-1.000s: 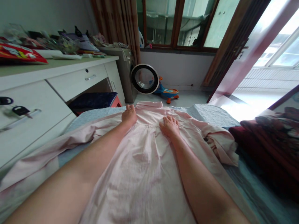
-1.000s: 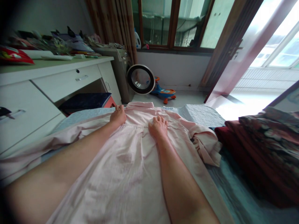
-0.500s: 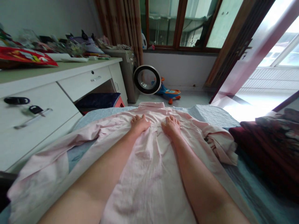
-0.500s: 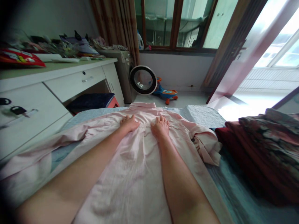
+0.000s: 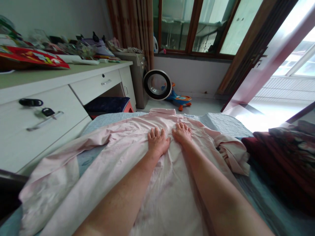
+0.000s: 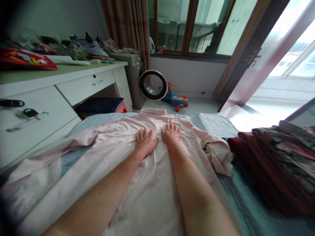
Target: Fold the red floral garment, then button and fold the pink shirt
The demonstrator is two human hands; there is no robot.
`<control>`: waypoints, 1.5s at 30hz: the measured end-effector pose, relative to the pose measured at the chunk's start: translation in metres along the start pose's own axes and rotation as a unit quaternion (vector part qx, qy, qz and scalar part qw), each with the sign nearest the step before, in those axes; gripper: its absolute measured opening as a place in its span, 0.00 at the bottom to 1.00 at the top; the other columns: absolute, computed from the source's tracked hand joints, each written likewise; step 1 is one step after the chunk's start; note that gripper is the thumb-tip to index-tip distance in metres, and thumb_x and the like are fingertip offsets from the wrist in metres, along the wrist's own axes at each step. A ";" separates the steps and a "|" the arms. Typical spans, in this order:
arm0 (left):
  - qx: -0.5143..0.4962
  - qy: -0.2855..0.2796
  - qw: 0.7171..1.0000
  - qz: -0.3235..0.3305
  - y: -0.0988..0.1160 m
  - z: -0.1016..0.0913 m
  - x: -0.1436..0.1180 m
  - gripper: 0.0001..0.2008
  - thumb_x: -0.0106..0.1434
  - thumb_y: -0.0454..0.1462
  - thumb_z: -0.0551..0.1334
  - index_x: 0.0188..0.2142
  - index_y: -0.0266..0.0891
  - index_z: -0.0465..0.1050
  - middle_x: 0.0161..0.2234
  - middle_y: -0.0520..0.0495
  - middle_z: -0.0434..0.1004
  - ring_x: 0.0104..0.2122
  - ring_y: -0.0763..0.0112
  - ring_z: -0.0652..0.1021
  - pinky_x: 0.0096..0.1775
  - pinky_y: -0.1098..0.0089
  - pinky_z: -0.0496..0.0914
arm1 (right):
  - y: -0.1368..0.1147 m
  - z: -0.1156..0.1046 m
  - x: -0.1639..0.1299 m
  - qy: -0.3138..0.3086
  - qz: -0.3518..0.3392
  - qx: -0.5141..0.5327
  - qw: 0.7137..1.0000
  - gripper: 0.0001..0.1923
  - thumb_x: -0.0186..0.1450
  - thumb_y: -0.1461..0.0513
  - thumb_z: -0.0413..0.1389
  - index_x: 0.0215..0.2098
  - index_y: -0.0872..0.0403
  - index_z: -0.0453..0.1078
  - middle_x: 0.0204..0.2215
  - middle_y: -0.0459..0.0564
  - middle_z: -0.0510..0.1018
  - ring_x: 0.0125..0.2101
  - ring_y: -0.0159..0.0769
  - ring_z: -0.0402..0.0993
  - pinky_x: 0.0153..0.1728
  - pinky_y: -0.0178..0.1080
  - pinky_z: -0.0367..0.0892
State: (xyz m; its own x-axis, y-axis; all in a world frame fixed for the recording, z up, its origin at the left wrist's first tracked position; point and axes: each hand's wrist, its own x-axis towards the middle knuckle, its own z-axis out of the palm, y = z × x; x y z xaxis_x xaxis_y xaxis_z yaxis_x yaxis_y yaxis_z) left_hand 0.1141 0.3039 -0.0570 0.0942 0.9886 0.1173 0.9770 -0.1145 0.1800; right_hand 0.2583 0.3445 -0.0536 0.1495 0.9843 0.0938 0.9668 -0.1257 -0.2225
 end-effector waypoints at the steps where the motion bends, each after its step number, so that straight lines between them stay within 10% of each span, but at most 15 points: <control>1: 0.001 0.000 1.000 -0.001 0.000 0.000 0.000 0.33 0.66 0.53 0.51 0.66 0.41 0.56 0.68 0.34 0.52 0.67 0.42 0.53 0.64 0.47 0.49 | 0.001 0.000 0.003 -0.005 0.002 -0.002 1.000 0.26 0.68 0.51 0.43 0.61 0.50 0.62 0.67 0.53 0.58 0.64 0.51 0.52 0.61 0.57 0.50; 9: -0.002 -0.009 1.000 0.002 0.001 -0.002 -0.002 0.34 0.66 0.54 0.50 0.66 0.41 0.56 0.69 0.34 0.51 0.68 0.41 0.52 0.64 0.45 0.48 | 0.018 -0.017 0.064 0.030 0.044 0.078 0.996 0.16 0.63 0.61 0.50 0.44 0.57 0.76 0.48 0.61 0.76 0.51 0.51 0.69 0.51 0.49 0.64; 16: 0.004 0.005 1.000 0.006 0.001 -0.001 -0.003 0.33 0.66 0.53 0.50 0.66 0.41 0.56 0.68 0.34 0.52 0.67 0.41 0.52 0.63 0.44 0.48 | 0.007 -0.016 0.113 0.064 0.055 0.126 0.988 0.24 0.61 0.64 0.52 0.56 0.57 0.69 0.50 0.56 0.77 0.48 0.42 0.73 0.48 0.38 0.68; 22: 0.005 0.012 1.000 0.006 0.001 -0.001 -0.003 0.32 0.66 0.53 0.51 0.65 0.42 0.58 0.68 0.34 0.53 0.67 0.41 0.53 0.63 0.44 0.49 | 0.006 -0.007 0.123 0.029 0.080 0.148 0.985 0.12 0.57 0.65 0.56 0.38 0.57 0.77 0.31 0.54 0.81 0.34 0.40 0.76 0.36 0.35 0.69; 36: -0.005 0.001 1.000 0.008 0.001 -0.001 -0.002 0.36 0.64 0.58 0.51 0.65 0.43 0.57 0.68 0.34 0.53 0.67 0.38 0.52 0.63 0.42 0.47 | -0.003 0.004 0.089 0.108 0.037 0.142 0.983 0.28 0.64 0.63 0.45 0.63 0.59 0.57 0.59 0.62 0.65 0.55 0.45 0.63 0.55 0.42 0.60; 41: -0.007 0.004 1.000 0.005 0.001 0.000 -0.001 0.37 0.64 0.59 0.51 0.65 0.42 0.57 0.68 0.34 0.53 0.67 0.38 0.52 0.63 0.42 0.48 | 0.009 0.008 0.062 0.018 -0.126 0.014 0.992 0.24 0.70 0.56 0.44 0.61 0.54 0.63 0.64 0.57 0.62 0.62 0.47 0.58 0.61 0.48 0.53; 45: -0.008 -0.006 1.000 0.007 0.001 -0.003 -0.002 0.39 0.63 0.61 0.50 0.66 0.41 0.57 0.68 0.32 0.52 0.67 0.37 0.51 0.63 0.42 0.47 | 0.026 0.005 0.066 -0.026 -0.117 -0.032 0.992 0.31 0.72 0.50 0.41 0.68 0.55 0.54 0.69 0.54 0.54 0.67 0.43 0.48 0.65 0.48 0.44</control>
State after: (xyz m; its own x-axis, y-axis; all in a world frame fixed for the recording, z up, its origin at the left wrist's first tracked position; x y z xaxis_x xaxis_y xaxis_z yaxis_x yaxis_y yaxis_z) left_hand 0.1146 0.3015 -0.0545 0.1099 0.9881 0.1079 0.9722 -0.1294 0.1949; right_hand 0.2923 0.4063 -0.0582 -0.0899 0.9923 0.0852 0.9852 0.1012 -0.1385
